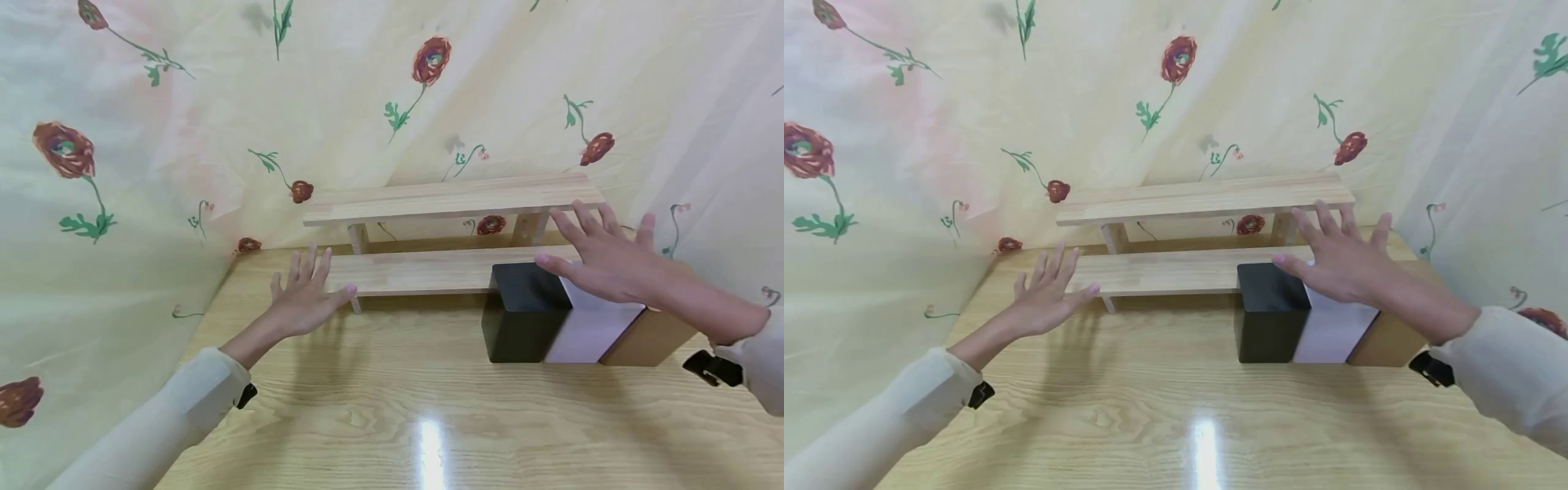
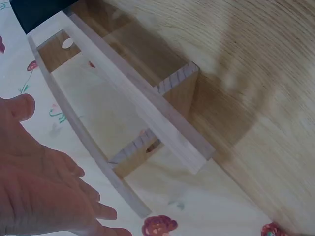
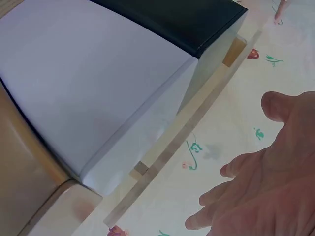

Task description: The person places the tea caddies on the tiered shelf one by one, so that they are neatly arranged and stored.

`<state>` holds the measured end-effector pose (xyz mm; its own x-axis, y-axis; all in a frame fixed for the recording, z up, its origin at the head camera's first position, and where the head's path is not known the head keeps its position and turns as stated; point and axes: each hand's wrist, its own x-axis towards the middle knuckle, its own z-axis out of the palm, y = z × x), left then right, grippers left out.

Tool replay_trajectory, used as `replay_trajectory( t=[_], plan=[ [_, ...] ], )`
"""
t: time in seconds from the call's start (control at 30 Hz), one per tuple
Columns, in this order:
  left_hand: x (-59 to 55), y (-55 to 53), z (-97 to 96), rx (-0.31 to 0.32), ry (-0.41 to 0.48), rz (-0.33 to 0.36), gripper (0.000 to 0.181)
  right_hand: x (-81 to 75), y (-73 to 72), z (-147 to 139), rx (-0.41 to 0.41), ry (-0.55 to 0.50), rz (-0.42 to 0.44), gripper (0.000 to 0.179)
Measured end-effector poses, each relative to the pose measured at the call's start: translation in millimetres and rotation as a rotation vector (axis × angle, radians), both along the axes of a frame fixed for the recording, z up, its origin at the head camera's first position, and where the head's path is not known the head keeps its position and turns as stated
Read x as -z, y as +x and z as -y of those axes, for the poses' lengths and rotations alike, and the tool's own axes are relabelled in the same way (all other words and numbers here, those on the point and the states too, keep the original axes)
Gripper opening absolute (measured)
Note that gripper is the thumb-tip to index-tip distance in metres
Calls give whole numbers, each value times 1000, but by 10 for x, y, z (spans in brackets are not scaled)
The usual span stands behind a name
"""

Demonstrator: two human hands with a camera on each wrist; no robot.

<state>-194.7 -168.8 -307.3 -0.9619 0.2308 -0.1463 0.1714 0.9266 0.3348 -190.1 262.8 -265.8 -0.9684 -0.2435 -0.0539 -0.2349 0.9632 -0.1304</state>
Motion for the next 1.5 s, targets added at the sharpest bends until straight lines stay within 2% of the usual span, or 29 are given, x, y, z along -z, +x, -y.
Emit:
replay_trajectory(
  t=[0.23,0.47,0.73,0.97,1.2,1.5],
  plan=[
    [92,-49,98,-38,10,-9,93,-33,9,76,-24,28,2,89],
    [252,-108,258,-94,45,-21,90,-37,36,194,-69,32,-6,90],
    [415,-172,406,-134,64,-35,97,57,57,324,-125,64,-35,93],
    [593,-258,509,-152,95,-89,97,146,71,451,-172,75,-70,99],
    [742,-372,629,-205,181,-80,101,207,67,492,-252,44,-83,106],
    [813,-503,636,-263,336,-72,98,265,1,463,-335,-50,-27,112]
  ],
)
